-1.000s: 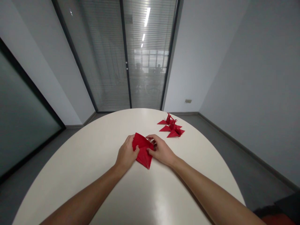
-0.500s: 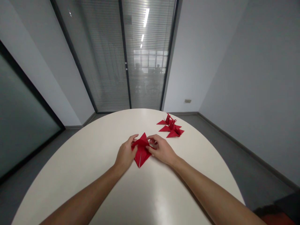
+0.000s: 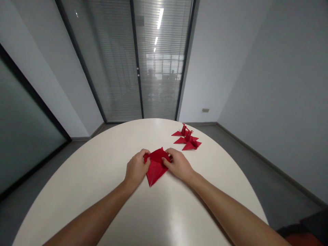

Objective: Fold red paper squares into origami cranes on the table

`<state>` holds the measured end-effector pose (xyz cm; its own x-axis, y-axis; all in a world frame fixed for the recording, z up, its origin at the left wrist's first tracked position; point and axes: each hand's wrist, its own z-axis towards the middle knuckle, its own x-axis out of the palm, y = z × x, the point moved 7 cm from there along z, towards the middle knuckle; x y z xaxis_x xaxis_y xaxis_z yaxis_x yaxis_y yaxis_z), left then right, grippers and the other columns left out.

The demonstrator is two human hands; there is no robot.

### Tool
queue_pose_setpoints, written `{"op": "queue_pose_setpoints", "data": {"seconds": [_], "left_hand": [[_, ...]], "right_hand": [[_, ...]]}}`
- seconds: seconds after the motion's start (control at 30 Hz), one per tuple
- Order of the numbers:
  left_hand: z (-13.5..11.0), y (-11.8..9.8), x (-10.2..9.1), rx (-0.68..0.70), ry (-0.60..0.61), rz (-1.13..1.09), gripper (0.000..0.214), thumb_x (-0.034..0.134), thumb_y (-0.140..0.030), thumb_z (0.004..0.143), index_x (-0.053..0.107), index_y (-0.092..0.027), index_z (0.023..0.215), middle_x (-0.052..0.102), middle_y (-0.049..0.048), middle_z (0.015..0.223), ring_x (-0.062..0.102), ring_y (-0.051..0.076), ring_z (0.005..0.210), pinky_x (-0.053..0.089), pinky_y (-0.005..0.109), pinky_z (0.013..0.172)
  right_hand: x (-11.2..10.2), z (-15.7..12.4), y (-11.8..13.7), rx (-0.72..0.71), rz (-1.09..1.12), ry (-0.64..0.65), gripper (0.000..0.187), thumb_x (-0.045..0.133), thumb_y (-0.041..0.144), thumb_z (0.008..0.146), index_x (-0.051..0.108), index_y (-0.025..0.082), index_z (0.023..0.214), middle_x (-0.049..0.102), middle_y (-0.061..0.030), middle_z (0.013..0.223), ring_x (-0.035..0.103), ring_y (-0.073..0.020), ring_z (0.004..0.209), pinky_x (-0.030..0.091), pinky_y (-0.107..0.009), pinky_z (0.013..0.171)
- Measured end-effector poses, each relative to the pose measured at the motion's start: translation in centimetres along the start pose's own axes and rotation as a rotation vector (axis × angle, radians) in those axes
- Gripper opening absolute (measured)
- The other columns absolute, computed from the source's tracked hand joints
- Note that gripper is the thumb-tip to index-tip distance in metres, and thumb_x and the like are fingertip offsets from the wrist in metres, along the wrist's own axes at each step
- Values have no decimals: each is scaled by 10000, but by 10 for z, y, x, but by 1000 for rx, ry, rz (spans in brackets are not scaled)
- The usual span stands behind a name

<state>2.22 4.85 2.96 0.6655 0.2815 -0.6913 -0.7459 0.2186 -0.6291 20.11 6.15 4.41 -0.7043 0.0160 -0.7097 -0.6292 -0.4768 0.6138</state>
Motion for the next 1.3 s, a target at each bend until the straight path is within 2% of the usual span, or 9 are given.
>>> {"op": "queue_pose_setpoints", "data": {"seconds": [0.17,0.33,0.5,0.67,0.9,1.0,1.1,1.2,1.3], "left_hand": [[0,-1,-1,11,-47,-109,169,556,-95,786,593,-214,900,659,-11,818,602,156,692,433,259,635],[-2,-8,4,60,3,-274,105,575,-210,858,609,-207,957,604,-32,704,576,143,614,448,249,588],[-3,-9,7,112,44,-215,208,485,-230,946,673,-215,1035,733,40,956,678,177,828,530,300,763],[-4,-8,15,161,97,-89,293,465,-196,950,683,-216,1145,736,74,1126,674,220,1046,515,388,968],[-11,-20,17,204,173,-9,347,534,-303,946,638,-212,1264,701,97,1227,654,258,1110,506,426,1007],[-12,-19,17,235,159,2,348,540,-283,943,634,-213,1271,697,102,1238,652,260,1117,506,432,1010],[-12,-18,19,265,154,14,383,547,-201,914,625,-218,1289,693,99,1251,651,254,1129,508,425,1017],[-12,-19,22,305,178,40,452,540,-126,879,616,-210,1317,690,104,1265,649,254,1144,511,423,1026],[-13,-21,25,367,208,54,463,504,-86,878,635,-206,1305,691,105,1280,649,251,1163,503,436,1046]], "right_hand": [[-1,-1,-3,70,-11,2,20,571,214,881,591,213,881,649,-7,733,553,-161,626,334,-258,572],[-1,0,-8,112,-23,-9,68,591,256,896,582,211,945,628,9,681,548,-154,592,304,-258,556],[1,0,-10,117,94,21,229,566,361,940,602,200,1099,654,11,689,588,-164,609,357,-263,576],[0,0,-16,128,115,26,348,438,276,984,589,197,1286,694,-16,772,626,-180,704,412,-283,653],[2,2,-25,101,93,-9,463,563,236,896,510,182,1353,686,-20,872,624,-171,734,478,-291,696],[-1,2,-22,31,3,-63,479,607,222,861,533,193,1334,675,-72,1078,632,-197,889,513,-335,813],[-2,2,-20,-35,-96,-82,423,609,202,854,599,168,1275,625,-122,1237,586,-247,1127,482,-392,1002],[0,2,-19,-73,-198,-42,379,574,196,884,646,131,1250,595,-158,1333,539,-275,1247,424,-422,1103],[6,0,-19,-102,-269,46,438,509,221,944,588,100,1358,520,-186,1465,457,-296,1373,356,-470,1168]]}}
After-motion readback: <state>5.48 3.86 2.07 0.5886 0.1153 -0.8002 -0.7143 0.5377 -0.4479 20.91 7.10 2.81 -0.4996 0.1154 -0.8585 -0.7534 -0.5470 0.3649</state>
